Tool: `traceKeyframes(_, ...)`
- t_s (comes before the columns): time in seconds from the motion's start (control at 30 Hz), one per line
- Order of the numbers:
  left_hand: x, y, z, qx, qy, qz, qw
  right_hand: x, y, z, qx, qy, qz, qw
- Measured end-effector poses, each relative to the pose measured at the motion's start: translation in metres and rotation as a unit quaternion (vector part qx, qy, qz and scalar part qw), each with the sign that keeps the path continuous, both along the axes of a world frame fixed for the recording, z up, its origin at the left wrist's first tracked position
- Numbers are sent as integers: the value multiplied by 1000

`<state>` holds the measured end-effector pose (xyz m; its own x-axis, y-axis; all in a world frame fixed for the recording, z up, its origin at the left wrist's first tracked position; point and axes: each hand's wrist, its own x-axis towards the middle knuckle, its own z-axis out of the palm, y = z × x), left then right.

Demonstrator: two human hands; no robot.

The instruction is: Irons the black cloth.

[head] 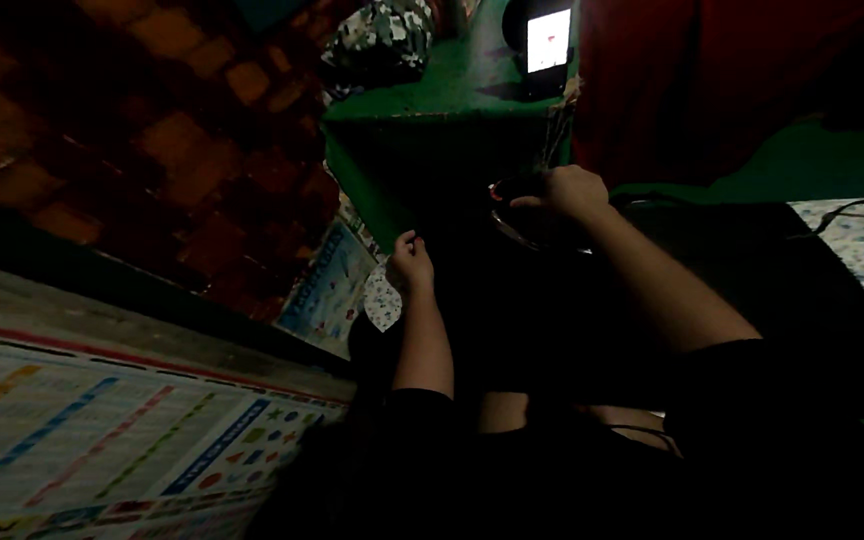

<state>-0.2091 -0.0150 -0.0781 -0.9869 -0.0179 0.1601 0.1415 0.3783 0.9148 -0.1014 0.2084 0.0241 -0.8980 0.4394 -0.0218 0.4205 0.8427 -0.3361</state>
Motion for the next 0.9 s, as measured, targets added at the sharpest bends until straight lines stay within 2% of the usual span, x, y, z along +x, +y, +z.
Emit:
traceKeyframes(0.27,-6,-3,-10,30,19,-12,999,-30,-22,5,-21,-37,182,982)
traceKeyframes(0.4,-6,-4,-11,59,31,-10,998,-11,-32,5,-26,-45,266,963)
traceKeyframes(0.53,-3,-6,-7,43,11,-6,999,20,-30,-1,-36,-45,315,947)
traceKeyframes(0.67,0,-5,-5,44,17,-10,999,66,-20,-7,-28,-26,326,945)
traceKeyframes(0.77,3,-5,-3,47,19,-13,999,97,-1,-19,-25,45,319,946)
traceKeyframes(0.9,-1,-6,-8,51,31,-12,998,119,25,-15,-68,98,213,970)
